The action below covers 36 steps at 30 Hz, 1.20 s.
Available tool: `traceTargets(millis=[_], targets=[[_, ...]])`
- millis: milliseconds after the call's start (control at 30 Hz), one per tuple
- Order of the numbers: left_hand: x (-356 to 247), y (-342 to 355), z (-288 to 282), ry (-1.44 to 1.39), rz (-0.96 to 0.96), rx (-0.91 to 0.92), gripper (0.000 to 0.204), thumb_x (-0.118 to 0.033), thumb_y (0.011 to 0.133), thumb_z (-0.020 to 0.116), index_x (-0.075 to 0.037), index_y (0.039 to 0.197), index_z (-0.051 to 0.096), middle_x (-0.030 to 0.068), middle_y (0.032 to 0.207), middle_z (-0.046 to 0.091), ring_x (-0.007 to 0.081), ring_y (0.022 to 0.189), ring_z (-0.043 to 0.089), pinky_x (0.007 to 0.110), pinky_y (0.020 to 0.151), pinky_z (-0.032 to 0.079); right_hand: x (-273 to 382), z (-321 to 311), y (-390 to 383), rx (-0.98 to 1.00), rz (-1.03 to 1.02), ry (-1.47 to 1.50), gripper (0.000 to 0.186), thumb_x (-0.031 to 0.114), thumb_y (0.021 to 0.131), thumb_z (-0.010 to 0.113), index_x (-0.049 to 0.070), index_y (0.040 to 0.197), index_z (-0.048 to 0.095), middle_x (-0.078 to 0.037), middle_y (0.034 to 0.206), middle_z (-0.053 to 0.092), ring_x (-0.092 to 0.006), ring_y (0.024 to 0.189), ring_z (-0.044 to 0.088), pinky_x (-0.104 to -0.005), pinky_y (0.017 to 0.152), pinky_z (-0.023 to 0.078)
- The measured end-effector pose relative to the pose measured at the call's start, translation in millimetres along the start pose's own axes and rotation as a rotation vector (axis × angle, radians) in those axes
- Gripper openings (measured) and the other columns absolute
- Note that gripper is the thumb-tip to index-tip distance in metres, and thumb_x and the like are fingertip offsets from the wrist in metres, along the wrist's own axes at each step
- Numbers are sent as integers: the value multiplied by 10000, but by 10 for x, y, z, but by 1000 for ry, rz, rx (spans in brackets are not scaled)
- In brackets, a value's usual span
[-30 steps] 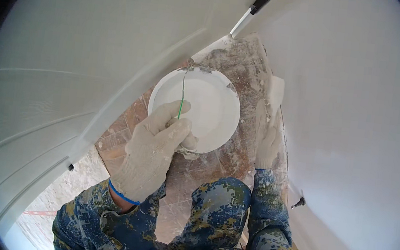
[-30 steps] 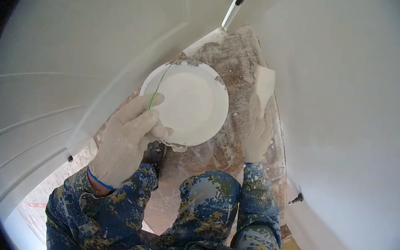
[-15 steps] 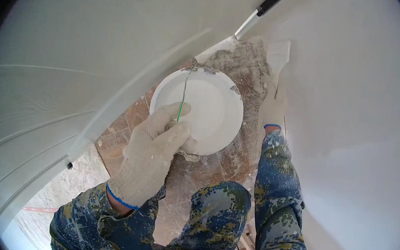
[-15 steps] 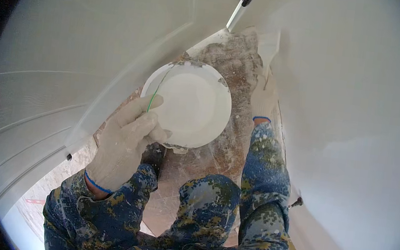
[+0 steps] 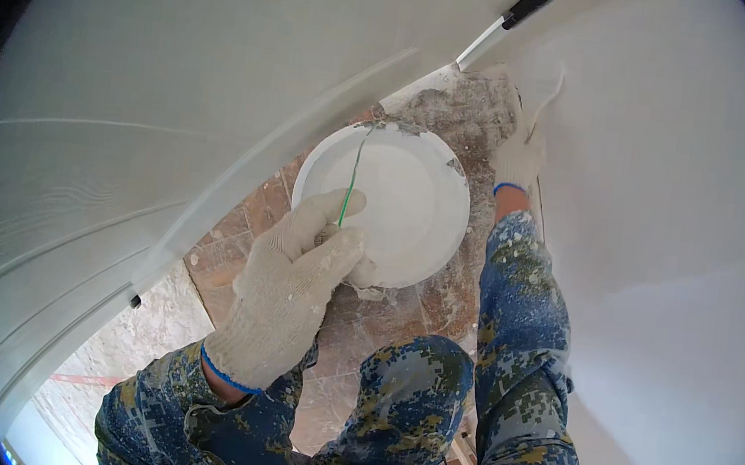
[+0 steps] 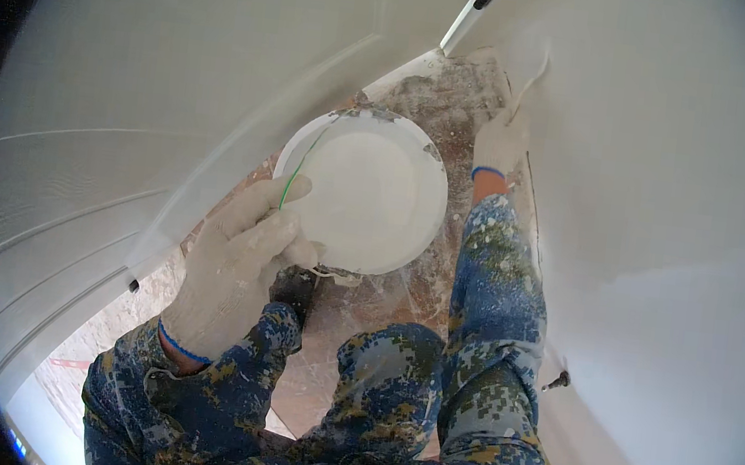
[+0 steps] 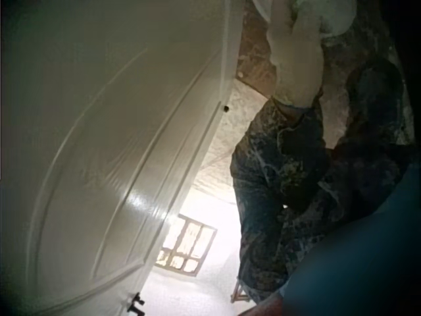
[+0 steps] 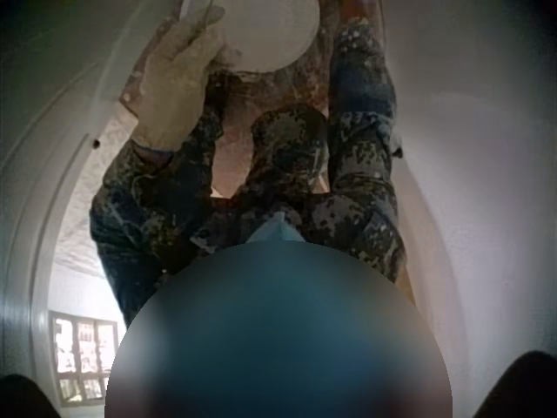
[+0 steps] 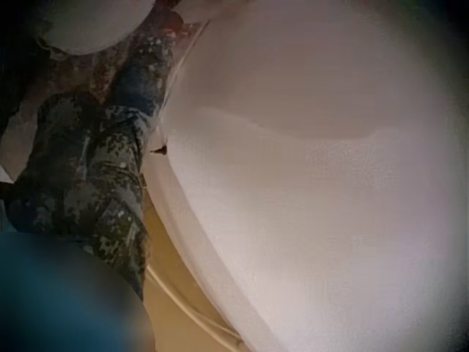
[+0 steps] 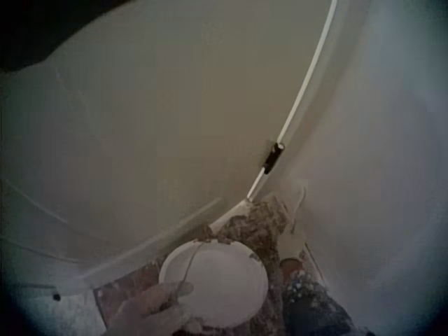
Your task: Applying plaster to a wall corner using a putty knife.
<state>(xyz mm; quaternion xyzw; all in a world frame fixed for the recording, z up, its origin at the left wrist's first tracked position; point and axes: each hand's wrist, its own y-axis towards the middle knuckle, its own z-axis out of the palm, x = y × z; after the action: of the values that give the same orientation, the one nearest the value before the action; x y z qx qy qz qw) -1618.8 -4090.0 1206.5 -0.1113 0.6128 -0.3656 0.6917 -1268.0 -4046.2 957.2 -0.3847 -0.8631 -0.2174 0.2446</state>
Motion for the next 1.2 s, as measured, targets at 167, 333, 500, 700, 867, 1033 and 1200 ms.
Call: traceTargets(millis=[167, 333, 500, 700, 867, 1033, 1200], targets=[[28, 27, 95, 39, -4, 6, 439, -112, 965, 530, 125, 1329, 466, 102, 950, 616, 164, 851, 608, 308, 830, 510, -237, -437, -772, 30, 189, 472, 448, 260, 977, 493, 12, 1349, 513, -253, 1266, 588, -407, 1172, 554, -471, 972, 435], [40, 48, 200, 39, 20, 5, 441, -114, 963, 530, 124, 1328, 466, 94, 924, 614, 169, 871, 606, 319, 847, 507, -301, -335, -594, -13, -81, 101, 465, 306, 1008, 460, 21, 1371, 510, -242, 1290, 585, -385, 1193, 555, -413, 998, 430], [75, 52, 200, 86, 14, -14, 448, -168, 976, 537, 61, 1357, 484, 87, 896, 661, 116, 867, 617, 269, 805, 485, -329, 107, -72, -24, -126, -5, 444, 288, 990, 461, 38, 1352, 529, -247, 1280, 585, -413, 1169, 557, -440, 979, 437], [63, 106, 120, 80, 4, 22, 448, -168, 981, 537, 51, 1366, 473, 60, 845, 649, 101, 823, 607, 257, 776, 469, -151, 250, 135, 2, -62, 25, 425, 185, 944, 499, 55, 1347, 534, -220, 1250, 608, -420, 1146, 558, -473, 970, 441], [27, 174, 60, 105, -23, 7, 460, -173, 981, 541, 52, 1375, 464, 64, 844, 648, 102, 815, 608, 253, 779, 467, -103, 377, 6, -11, -43, 42, 420, 164, 943, 494, 56, 1347, 534, -219, 1271, 595, -401, 1182, 546, -457, 993, 432], [64, 224, 28, 96, -17, 0, 458, -156, 979, 541, 59, 1375, 459, 71, 841, 646, 112, 817, 616, 259, 790, 477, 3, 428, -140, -35, -112, 76, 427, 148, 940, 500, 57, 1356, 529, -215, 1297, 581, -391, 1198, 541, -443, 1015, 421], [50, 203, 65, 106, -15, 4, 455, -145, 979, 536, 74, 1369, 456, 76, 840, 645, 115, 817, 618, 260, 793, 482, -47, 568, 90, -5, -36, 86, 431, 167, 945, 508, 62, 1362, 526, -212, 1294, 583, -388, 1195, 543, -444, 1008, 428]])
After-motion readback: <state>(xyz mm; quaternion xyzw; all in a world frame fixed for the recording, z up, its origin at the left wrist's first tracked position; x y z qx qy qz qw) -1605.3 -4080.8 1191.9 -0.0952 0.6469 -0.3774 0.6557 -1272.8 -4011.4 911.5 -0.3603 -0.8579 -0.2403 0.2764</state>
